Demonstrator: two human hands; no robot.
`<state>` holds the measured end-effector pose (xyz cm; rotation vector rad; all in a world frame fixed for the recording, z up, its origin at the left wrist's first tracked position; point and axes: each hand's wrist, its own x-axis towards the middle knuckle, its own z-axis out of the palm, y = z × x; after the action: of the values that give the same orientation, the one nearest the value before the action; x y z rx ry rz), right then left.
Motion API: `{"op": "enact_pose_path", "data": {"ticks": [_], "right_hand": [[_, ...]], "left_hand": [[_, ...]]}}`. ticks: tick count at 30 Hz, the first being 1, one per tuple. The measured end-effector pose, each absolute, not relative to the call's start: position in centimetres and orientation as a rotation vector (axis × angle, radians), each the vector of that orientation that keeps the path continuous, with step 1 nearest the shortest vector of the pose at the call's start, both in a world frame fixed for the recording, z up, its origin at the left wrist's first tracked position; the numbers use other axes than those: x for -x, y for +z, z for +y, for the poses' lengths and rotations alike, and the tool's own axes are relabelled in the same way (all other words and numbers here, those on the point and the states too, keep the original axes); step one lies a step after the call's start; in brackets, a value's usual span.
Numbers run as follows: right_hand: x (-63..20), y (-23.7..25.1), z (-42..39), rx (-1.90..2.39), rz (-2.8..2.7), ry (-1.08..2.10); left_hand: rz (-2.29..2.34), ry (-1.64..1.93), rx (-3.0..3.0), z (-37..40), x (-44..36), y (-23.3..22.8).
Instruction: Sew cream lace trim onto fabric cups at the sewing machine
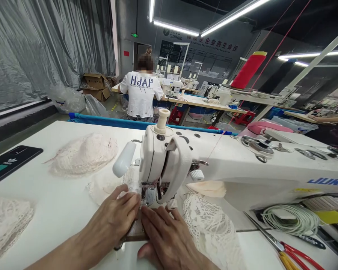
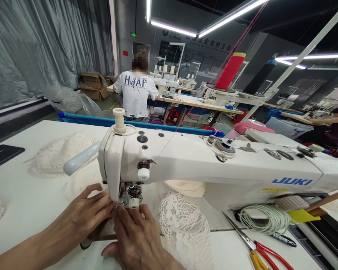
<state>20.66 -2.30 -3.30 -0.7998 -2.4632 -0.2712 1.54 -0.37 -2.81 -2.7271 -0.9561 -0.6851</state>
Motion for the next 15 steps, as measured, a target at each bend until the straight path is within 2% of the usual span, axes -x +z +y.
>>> {"op": "enact_pose_path", "data": {"ticks": [7, 15], "right_hand": [[-20.4, -3.7, -2.1, 0.838, -2.435, -0.316], [-20.3, -3.6, -2.2, 0.869, -2.473, -0.257]], "left_hand": [[-1.028, -0.743, 2.749, 0.4, -1.0, -2.1], [-1.101, -0.611, 2.811, 1.4, -0.2, -2.2]]}}
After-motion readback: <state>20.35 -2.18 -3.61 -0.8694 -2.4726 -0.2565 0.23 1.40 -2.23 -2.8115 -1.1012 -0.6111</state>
